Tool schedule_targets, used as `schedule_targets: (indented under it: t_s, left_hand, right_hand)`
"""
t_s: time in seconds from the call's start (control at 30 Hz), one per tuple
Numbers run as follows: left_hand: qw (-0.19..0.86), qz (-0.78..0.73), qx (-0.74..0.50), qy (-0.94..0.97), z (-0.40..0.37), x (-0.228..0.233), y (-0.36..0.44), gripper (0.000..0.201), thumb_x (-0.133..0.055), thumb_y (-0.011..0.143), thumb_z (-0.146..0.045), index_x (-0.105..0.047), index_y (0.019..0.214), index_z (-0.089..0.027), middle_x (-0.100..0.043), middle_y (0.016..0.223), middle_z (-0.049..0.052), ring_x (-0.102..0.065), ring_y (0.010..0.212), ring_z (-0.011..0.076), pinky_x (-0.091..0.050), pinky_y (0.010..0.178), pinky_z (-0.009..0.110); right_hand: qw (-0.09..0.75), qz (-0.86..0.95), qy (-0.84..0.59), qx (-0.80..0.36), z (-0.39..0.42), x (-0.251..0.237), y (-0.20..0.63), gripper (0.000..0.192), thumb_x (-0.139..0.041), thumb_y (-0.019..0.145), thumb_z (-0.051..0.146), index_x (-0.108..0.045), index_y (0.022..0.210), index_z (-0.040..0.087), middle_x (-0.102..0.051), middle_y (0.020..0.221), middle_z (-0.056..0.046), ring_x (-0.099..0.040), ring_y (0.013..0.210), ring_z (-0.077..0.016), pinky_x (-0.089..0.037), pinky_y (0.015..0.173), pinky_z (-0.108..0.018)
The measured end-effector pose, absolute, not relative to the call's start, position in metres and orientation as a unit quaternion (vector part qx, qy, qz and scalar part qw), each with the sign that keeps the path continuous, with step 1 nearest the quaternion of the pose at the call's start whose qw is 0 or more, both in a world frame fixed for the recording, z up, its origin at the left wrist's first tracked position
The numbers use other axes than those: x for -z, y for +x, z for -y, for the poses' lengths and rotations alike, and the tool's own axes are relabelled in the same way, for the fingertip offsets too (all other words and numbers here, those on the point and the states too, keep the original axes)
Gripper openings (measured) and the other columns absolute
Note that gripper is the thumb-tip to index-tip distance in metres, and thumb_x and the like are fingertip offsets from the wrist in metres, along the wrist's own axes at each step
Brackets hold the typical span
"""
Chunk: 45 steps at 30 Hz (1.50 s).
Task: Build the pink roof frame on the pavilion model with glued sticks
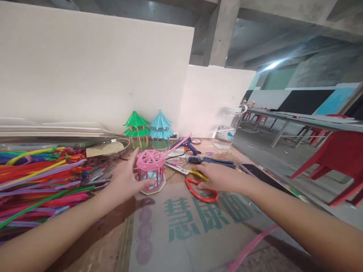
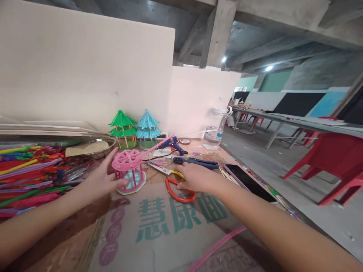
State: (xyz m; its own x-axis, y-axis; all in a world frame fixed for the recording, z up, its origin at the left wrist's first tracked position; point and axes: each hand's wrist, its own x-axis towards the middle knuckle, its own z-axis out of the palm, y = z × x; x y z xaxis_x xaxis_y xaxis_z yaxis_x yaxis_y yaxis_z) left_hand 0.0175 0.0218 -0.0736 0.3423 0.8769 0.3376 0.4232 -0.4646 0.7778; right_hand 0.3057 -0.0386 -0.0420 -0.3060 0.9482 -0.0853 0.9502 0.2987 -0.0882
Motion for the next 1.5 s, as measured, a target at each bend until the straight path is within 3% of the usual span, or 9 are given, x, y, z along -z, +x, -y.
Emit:
schedule_targets:
  t_s: [0.17, 0.33, 0.43, 0.57, 0.7, 0.83, 0.9, 1.07, 1.5]
  left_hand:
    - [0.293, -0.372, -0.381, 0.795, -0.017, 0.09, 0.02, 0.087, -0.072, 0.071, -0.041, -0.036, 0.147, -0.02, -0.051, 0.147, 0.015, -0.05, 0.135, 0.0315, -0.044, 0.11, 0.045]
    - [0.258, -0.387, -0.401, 0.789, -0.016, 0.095, 0.018, 0.07, -0.071, 0.073, -0.043, -0.05, 0.136, -0.02, -0.059, 0.14, 0.011, -0.052, 0.133, 0.0322, -0.042, 0.112, 0.045]
    - [0.272, -0.402, -0.411, 0.772, -0.017, 0.1, 0.016, 0.066, -0.068, 0.077, -0.051, -0.052, 0.132, -0.019, -0.064, 0.131, 0.012, -0.06, 0.122, 0.0325, -0.048, 0.105, 0.045]
    - [0.287, -0.405, -0.427, 0.756, -0.015, 0.1, 0.017, 0.064, -0.063, 0.079, -0.058, -0.053, 0.128, -0.018, -0.068, 0.123, 0.012, -0.064, 0.114, 0.0331, -0.05, 0.1, 0.048]
    - [0.284, -0.411, -0.425, 0.755, -0.009, 0.093, 0.018, 0.066, -0.06, 0.079, -0.06, -0.052, 0.129, -0.018, -0.067, 0.125, 0.013, -0.061, 0.119, 0.0342, -0.05, 0.1, 0.048]
    - [0.267, -0.411, -0.414, 0.767, -0.006, 0.091, 0.016, 0.065, -0.059, 0.082, -0.059, -0.05, 0.133, -0.02, -0.063, 0.133, 0.011, -0.057, 0.126, 0.0325, -0.048, 0.104, 0.046]
    - [0.258, -0.406, -0.413, 0.773, -0.005, 0.091, 0.015, 0.063, -0.058, 0.083, -0.059, -0.051, 0.131, -0.02, -0.062, 0.134, 0.012, -0.056, 0.127, 0.033, -0.047, 0.105, 0.046]
    - [0.262, -0.402, -0.407, 0.777, -0.001, 0.089, 0.017, 0.059, -0.059, 0.08, -0.054, -0.052, 0.127, -0.019, -0.067, 0.125, 0.012, -0.063, 0.117, 0.0333, -0.052, 0.099, 0.045]
    - [0.243, -0.375, -0.404, 0.798, 0.007, 0.078, 0.022, 0.056, -0.062, 0.076, -0.051, -0.059, 0.126, -0.024, -0.068, 0.125, 0.008, -0.063, 0.114, 0.035, -0.051, 0.099, 0.047]
  right_hand:
    - [-0.024, -0.789, 0.612, 0.042, 0.041, 0.059, 0.3, 0.071, -0.058, 0.08, 0.015, -0.043, 0.149, 0.021, -0.067, 0.115, -0.016, -0.068, 0.086, -0.0249, -0.042, 0.063, -0.027]
    - [-0.046, -0.762, 0.645, 0.031, 0.055, 0.057, 0.31, 0.075, -0.054, 0.072, 0.006, -0.048, 0.146, 0.022, -0.074, 0.107, -0.01, -0.069, 0.075, -0.0215, -0.043, 0.059, -0.025]
    - [-0.096, -0.74, 0.666, 0.011, 0.068, 0.064, 0.333, 0.056, -0.056, 0.078, 0.018, -0.059, 0.134, 0.022, -0.076, 0.096, -0.007, -0.07, 0.075, -0.0243, -0.048, 0.062, -0.028]
    - [-0.24, -0.728, 0.641, -0.034, 0.083, 0.081, 0.357, 0.037, -0.054, 0.081, 0.028, -0.061, 0.117, 0.02, -0.074, 0.103, -0.01, -0.07, 0.086, -0.0265, -0.053, 0.072, -0.034]
    - [-0.323, -0.725, 0.608, -0.004, 0.088, 0.076, 0.344, 0.025, -0.051, 0.089, 0.037, -0.057, 0.107, 0.021, -0.07, 0.079, -0.005, -0.066, 0.067, -0.0224, -0.052, 0.061, -0.031]
    - [-0.322, -0.782, 0.534, -0.004, 0.074, 0.055, 0.311, 0.03, -0.054, 0.092, 0.034, -0.054, 0.119, 0.021, -0.067, 0.094, -0.008, -0.064, 0.08, -0.023, -0.053, 0.071, -0.035]
    - [-0.33, -0.804, 0.494, -0.03, 0.06, 0.052, 0.299, 0.024, -0.054, 0.092, 0.031, -0.056, 0.113, 0.019, -0.064, 0.097, -0.01, -0.062, 0.082, -0.0234, -0.052, 0.073, -0.036]
    - [-0.332, -0.816, 0.458, -0.122, 0.031, 0.07, 0.289, 0.028, -0.066, 0.087, 0.032, -0.058, 0.109, 0.016, -0.058, 0.097, -0.011, -0.057, 0.086, -0.0256, -0.051, 0.073, -0.038]
    - [-0.26, -0.806, 0.473, -0.241, 0.039, 0.075, 0.292, 0.029, -0.065, 0.089, 0.036, -0.063, 0.109, 0.016, -0.055, 0.091, -0.011, -0.053, 0.079, -0.0241, -0.045, 0.067, -0.033]
